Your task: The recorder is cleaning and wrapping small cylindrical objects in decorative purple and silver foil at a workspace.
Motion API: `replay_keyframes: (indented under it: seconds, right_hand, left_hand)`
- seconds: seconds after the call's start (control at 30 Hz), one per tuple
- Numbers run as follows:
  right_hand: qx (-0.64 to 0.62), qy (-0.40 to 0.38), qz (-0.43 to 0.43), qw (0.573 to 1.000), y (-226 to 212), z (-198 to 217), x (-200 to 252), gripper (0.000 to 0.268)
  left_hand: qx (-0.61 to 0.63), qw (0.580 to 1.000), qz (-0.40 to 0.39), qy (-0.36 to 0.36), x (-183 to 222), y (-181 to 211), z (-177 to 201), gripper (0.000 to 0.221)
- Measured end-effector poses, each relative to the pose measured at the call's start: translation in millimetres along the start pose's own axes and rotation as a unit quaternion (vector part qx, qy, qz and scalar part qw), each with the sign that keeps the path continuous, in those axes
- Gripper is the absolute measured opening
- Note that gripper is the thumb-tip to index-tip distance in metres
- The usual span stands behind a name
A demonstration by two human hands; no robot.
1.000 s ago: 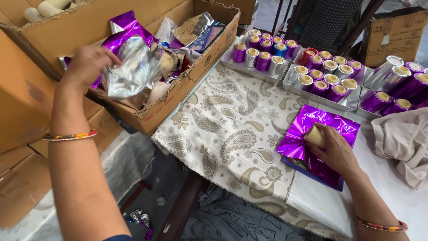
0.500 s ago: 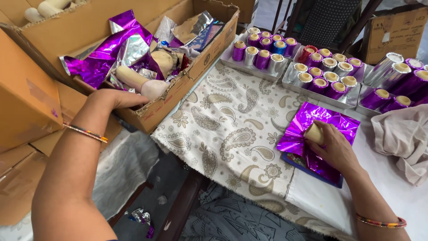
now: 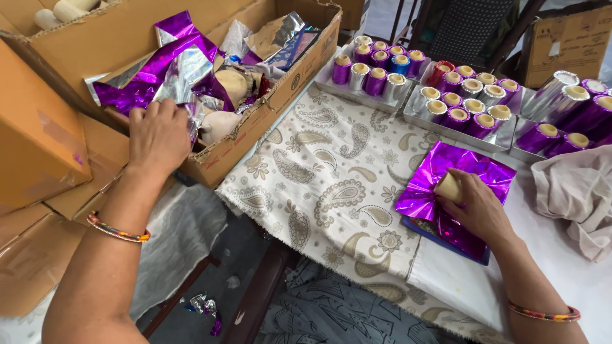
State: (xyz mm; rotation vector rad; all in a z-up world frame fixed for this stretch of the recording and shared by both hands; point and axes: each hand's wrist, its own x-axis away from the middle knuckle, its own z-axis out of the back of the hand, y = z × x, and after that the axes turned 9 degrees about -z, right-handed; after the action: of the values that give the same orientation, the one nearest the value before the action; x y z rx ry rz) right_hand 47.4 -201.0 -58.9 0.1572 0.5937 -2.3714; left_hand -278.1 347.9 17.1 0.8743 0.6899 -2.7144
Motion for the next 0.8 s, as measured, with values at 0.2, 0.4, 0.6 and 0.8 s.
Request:
replay_keyframes:
  seconds: [0.2, 0.4, 0.6, 0.8]
  right_hand:
    - [0.003, -0.007, -0.012, 1.000, 10.6, -3.3, -2.9, 0.075]
    - [0.006, -0.008, -0.012, 1.000, 7.9, -2.9, -2.3, 0.076]
    - [0.003, -0.005, -0.003, 1.000, 11.1, -4.8, -3.0, 0.074]
    - [0.004, -0.002, 0.004, 1.000, 11.6, -4.1, -3.0, 0.073]
  left_hand:
    - [0.053, 0.951, 0.051, -0.300, -22.9, 0.1, 8.8, 0.026]
    - [0.221, 0.956, 0.166, -0.095, -21.6, -2.9, -5.5, 0.084]
    - [-0.045, 0.957, 0.067, -0.277, -43.0, 9.8, 24.6, 0.050]
    - [0.153, 0.838, 0.111, -0.512, -43.4, -12.7, -2.1, 0.082]
